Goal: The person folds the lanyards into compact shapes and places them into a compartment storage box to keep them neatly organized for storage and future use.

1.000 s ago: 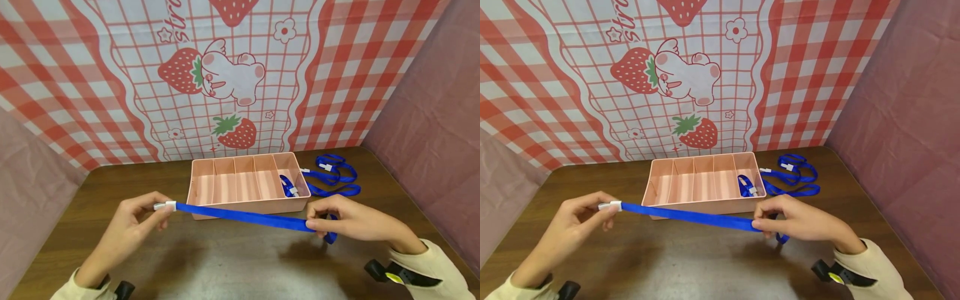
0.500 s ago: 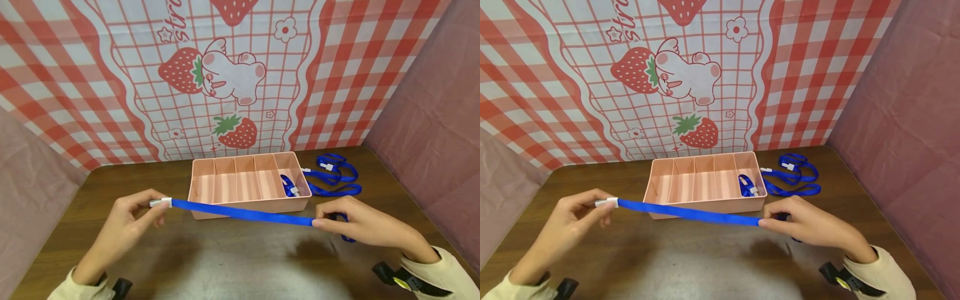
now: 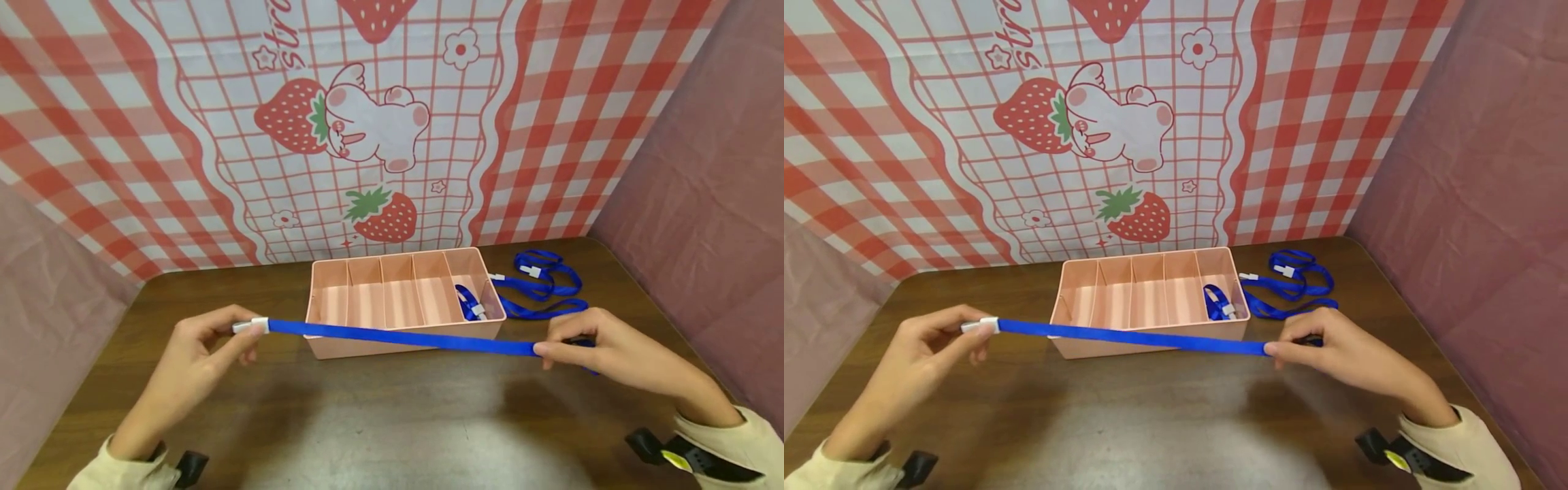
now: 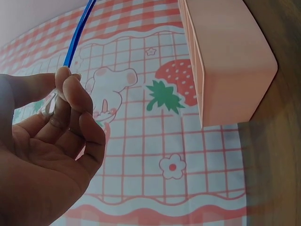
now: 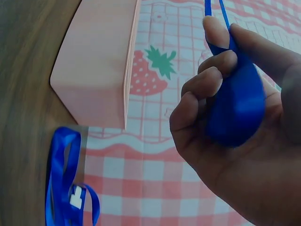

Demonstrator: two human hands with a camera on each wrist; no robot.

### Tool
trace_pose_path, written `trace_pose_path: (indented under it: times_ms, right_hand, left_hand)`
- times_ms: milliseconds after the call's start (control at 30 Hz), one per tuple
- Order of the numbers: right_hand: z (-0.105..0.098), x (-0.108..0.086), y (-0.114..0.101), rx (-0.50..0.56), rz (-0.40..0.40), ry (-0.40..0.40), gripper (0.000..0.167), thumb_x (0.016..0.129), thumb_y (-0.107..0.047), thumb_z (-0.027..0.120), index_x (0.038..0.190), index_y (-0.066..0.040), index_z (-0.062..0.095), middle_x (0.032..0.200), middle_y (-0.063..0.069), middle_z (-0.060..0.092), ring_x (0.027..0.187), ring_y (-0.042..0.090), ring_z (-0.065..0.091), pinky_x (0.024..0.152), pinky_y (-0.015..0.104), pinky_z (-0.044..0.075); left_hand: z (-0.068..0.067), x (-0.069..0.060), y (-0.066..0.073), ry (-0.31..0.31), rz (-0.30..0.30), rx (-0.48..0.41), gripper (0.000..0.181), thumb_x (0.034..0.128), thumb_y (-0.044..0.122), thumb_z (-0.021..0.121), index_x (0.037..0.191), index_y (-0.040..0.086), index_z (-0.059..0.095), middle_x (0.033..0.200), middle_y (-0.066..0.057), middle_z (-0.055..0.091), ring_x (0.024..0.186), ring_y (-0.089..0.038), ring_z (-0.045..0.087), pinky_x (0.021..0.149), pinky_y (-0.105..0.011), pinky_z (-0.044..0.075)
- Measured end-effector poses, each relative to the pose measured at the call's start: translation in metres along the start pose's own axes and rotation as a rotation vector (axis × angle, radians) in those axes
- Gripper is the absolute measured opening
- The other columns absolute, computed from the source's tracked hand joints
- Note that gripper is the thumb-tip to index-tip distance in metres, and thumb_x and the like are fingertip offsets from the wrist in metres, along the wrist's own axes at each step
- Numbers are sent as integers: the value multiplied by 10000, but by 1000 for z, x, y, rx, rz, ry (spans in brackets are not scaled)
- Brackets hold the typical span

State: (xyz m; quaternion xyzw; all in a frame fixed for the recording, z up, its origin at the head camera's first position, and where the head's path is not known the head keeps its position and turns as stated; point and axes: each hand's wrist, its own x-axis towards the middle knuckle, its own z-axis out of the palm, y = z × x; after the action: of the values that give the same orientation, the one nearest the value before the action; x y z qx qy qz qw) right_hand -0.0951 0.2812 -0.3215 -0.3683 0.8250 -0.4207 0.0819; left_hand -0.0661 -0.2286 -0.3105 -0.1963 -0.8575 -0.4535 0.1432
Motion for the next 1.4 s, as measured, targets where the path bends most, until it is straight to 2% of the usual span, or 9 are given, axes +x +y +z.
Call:
trace_pose_path:
  times_ms: [200, 533, 733, 900, 1000, 1100, 1200, 1300, 1400]
  right_hand:
    - [-11, -8, 7, 6, 72, 20, 296, 958, -6, 619, 800, -225, 739, 751, -42, 618, 631, 121, 491, 506, 305, 410]
    - [-26, -18, 20, -23, 90, 80, 345, 926, 29, 649, 685, -218, 656, 805, -18, 656, 738, 148, 590, 595, 307, 430]
    - [-32, -21, 18, -72, 174, 118, 236, 949, -14, 638, 818, -181, 740, 757, -32, 702, 691, 121, 607, 568, 275, 479]
    - [-38, -23, 21, -44, 155, 82, 250, 987, 27, 554, 1001, -93, 772, 866, 9, 756, 800, 153, 708, 707, 250, 559]
    - [-39, -23, 25, 55, 119, 119, 253, 987, 74, 519, 1057, -3, 749, 918, 70, 760, 836, 187, 722, 743, 258, 568]
    - [-40, -22, 34, 333, -1, 186, 257, 963, 190, 441, 1079, 161, 669, 948, 186, 737, 860, 239, 713, 764, 294, 572]
    - [-41, -21, 41, 586, -124, 188, 276, 931, 282, 348, 1101, 274, 565, 948, 250, 707, 852, 276, 689, 775, 327, 569]
    - [-42, -23, 40, 595, -125, 182, 303, 929, 284, 341, 1171, 269, 523, 906, 222, 700, 803, 273, 666, 752, 328, 568]
    - [-44, -24, 35, 469, -36, 161, 347, 949, 238, 391, 1274, 194, 502, 860, 191, 694, 766, 265, 662, 744, 329, 571]
  left_hand:
    - [-8, 1, 1, 12, -9, 34, 123, 936, 39, 681, 927, 157, 715, 655, 32, 620, 589, -130, 582, 548, -240, 465]
    - [-21, 1, -7, 14, -14, 102, 123, 930, 44, 691, 929, 163, 722, 654, 17, 634, 600, -120, 591, 547, -232, 455]
    - [-23, 1, -7, 11, -22, 109, 114, 935, 57, 689, 918, 164, 722, 651, 19, 642, 594, -119, 599, 545, -230, 465]
    - [-24, 1, -6, 10, -31, 95, 125, 938, 61, 686, 913, 177, 723, 656, 19, 640, 596, -126, 593, 540, -235, 452]
    - [-22, 1, -7, -3, -40, 66, 103, 941, 49, 678, 915, 138, 721, 673, 17, 641, 606, -139, 604, 559, -232, 482]
    - [-21, 2, -8, -12, -52, 46, 88, 942, 41, 672, 921, 112, 719, 690, 7, 646, 613, -146, 610, 562, -239, 498]
    - [-21, 2, -7, -15, -58, 32, 83, 943, 38, 669, 926, 103, 719, 697, -1, 649, 613, -145, 609, 553, -246, 496]
    - [-21, 1, -7, -19, -55, 26, 93, 946, 38, 665, 925, 110, 719, 695, -3, 651, 610, -146, 611, 548, -251, 497]
    - [-22, 1, -6, -18, -54, 27, 109, 951, 42, 661, 916, 130, 716, 687, -1, 650, 605, -147, 615, 542, -250, 497]
